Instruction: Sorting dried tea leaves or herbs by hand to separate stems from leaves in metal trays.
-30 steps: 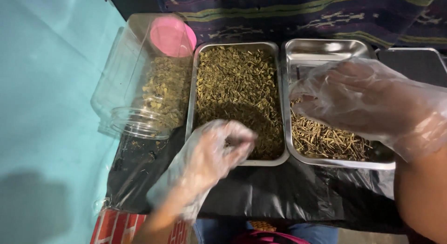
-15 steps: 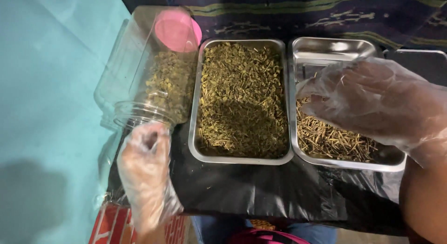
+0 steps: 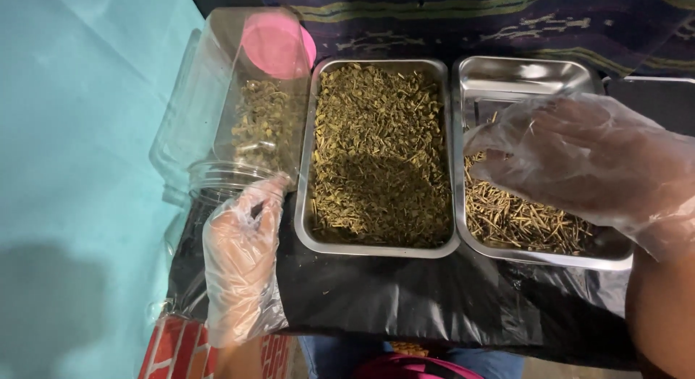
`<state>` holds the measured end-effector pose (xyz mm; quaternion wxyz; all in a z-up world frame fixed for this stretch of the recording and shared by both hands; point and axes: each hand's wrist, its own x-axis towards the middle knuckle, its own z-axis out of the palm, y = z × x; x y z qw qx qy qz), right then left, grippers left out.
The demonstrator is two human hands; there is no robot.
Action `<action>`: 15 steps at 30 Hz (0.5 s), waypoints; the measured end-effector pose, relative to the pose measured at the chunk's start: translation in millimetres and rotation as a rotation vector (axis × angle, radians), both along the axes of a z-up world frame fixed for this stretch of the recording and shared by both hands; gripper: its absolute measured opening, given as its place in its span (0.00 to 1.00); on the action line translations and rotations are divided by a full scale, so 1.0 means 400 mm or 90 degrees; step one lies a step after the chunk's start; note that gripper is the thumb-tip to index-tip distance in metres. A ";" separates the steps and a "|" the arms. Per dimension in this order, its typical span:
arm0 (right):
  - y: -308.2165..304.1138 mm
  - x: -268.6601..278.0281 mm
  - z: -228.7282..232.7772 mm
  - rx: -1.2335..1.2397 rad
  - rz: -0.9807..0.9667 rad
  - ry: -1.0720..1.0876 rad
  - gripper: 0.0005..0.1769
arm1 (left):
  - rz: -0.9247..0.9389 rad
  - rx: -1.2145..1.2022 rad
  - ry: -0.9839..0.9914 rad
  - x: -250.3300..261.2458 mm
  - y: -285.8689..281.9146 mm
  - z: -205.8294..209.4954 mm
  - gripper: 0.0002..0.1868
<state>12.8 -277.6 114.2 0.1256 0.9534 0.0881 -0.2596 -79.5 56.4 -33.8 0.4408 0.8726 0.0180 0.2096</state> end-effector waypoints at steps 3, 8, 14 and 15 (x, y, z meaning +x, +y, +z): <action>-0.181 0.068 -0.177 -0.040 0.360 -0.189 0.17 | 0.037 0.172 -0.116 -0.011 0.011 -0.060 0.12; -0.130 0.047 -0.127 -0.037 0.199 -0.128 0.20 | 0.228 0.363 -0.136 -0.067 -0.041 -0.070 0.14; -0.192 0.068 -0.196 0.072 0.470 -0.307 0.15 | -0.057 0.464 -0.007 0.008 -0.068 -0.098 0.21; -0.128 0.049 -0.131 -0.014 0.339 -0.164 0.17 | -0.106 0.506 0.133 0.049 -0.067 -0.107 0.24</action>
